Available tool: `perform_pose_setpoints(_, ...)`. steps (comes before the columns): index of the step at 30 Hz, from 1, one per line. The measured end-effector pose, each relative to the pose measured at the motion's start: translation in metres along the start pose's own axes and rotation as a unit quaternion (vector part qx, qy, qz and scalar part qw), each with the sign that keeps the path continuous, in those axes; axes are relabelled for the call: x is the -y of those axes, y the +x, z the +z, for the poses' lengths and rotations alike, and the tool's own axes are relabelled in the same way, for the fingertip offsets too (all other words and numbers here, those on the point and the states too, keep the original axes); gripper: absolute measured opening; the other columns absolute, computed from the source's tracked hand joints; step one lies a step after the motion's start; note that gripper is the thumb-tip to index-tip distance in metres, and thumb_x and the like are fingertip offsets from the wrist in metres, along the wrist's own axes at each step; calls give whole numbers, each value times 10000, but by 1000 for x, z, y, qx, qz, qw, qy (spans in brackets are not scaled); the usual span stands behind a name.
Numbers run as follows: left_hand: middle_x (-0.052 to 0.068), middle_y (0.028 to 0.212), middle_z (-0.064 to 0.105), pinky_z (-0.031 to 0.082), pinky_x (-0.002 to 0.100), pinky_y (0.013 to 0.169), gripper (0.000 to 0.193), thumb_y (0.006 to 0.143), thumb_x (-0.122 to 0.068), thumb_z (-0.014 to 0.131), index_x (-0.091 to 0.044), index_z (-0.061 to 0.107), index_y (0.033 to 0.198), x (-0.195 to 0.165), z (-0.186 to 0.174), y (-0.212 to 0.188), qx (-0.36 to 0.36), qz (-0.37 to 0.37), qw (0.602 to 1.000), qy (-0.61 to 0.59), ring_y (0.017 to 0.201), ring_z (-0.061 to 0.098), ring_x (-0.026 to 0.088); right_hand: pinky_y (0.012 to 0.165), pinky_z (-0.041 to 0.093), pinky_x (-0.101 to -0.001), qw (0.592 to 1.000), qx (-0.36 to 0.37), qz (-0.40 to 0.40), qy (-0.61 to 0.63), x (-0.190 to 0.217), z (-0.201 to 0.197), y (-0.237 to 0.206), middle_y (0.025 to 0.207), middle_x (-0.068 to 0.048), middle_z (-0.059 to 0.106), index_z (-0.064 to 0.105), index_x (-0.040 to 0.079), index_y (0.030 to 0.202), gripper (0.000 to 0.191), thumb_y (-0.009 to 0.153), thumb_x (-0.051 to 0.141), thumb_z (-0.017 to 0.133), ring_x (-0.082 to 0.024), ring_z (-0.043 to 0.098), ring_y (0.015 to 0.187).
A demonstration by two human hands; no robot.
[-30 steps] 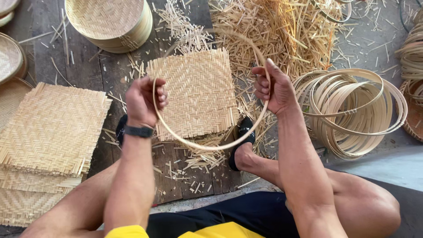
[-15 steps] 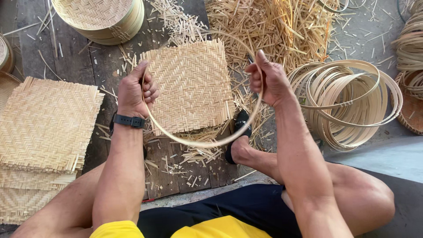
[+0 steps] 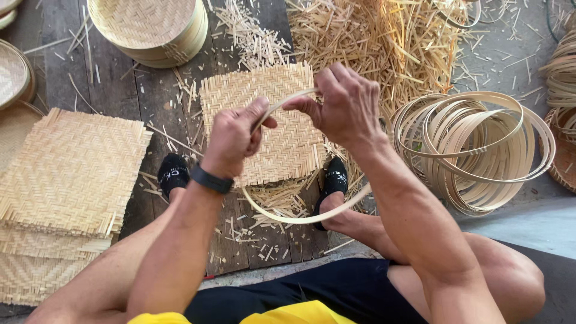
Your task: The person assembles a round woven basket by placing a pre-woven square mat onto a circular wooden frame, then uses shears to trim the excess matting around the frame edge. The process is repeated multiple times with different mats and frames.
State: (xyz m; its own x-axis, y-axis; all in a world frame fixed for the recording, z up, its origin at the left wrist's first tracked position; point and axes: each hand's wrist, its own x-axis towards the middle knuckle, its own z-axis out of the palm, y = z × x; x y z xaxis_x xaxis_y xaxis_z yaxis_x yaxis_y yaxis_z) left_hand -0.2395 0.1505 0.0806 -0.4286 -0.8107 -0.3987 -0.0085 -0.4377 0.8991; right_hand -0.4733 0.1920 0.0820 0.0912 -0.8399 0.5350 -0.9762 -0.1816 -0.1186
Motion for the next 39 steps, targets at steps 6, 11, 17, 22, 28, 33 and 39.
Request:
perform_pose_setpoints(6, -24, 516, 476, 274, 234, 325, 400, 1022, -290, 634, -67, 597, 692, 21, 20, 0, -45, 42, 981, -184, 365, 357, 65, 446, 242, -331, 990, 50, 127, 46, 18, 8, -9, 556, 29, 417, 436, 151, 620, 740, 915, 829, 464, -118, 320, 462)
perform_pose_setpoints(11, -21, 511, 460, 256, 246, 319, 410, 1030, -299, 613, -75, 589, 689, 27, 12, -9, -41, 55, 991, -115, 361, 356, 74, 508, 282, -285, 995, -63, 0, 76, -3, 13, -17, 643, 63, 455, 492, 181, 714, 657, 976, 779, 416, -78, 368, 586)
perform_pose_setpoints(17, -34, 501, 426, 248, 230, 333, 462, 1072, -307, 571, -95, 537, 663, 45, 29, -12, -58, 95, 973, -200, 366, 335, 62, 416, 257, -288, 960, 34, 269, 78, 0, 24, -27, 478, 48, 380, 429, 178, 569, 717, 830, 846, 454, -85, 318, 428)
perform_pose_setpoints(22, -30, 527, 451, 275, 242, 328, 404, 1065, -305, 566, -98, 568, 718, 43, 16, -17, -51, 77, 990, -110, 380, 362, 74, 420, 346, -263, 978, 1, 167, 126, -21, 22, -36, 617, 81, 468, 556, 185, 719, 645, 953, 769, 413, -72, 407, 493)
perform_pose_setpoints(28, -8, 557, 481, 299, 239, 342, 464, 1102, -370, 568, -68, 586, 751, 60, 26, -13, -88, 107, 981, -138, 400, 385, 82, 465, 375, -309, 948, 21, 298, 107, -16, 17, -27, 501, 54, 471, 597, 134, 659, 673, 917, 745, 482, -100, 423, 438)
perform_pose_setpoints(33, 35, 707, 661, 521, 276, 522, 546, 1036, -517, 488, -45, 761, 1003, 23, -23, -5, -28, 60, 998, 19, 569, 607, 114, 433, 347, -276, 805, 110, 410, 415, -37, 7, -42, 608, 89, 501, 686, 197, 841, 534, 874, 704, 520, -72, 395, 499)
perform_pose_setpoints(39, 73, 807, 685, 608, 446, 757, 456, 1002, -465, 528, -56, 699, 1109, 54, -50, 9, -73, 88, 934, -338, 737, 670, 199, 577, 419, -297, 391, -67, 401, 825, -48, 45, -72, 712, 11, 483, 620, 57, 1021, 485, 1101, 515, 482, -118, 462, 634)
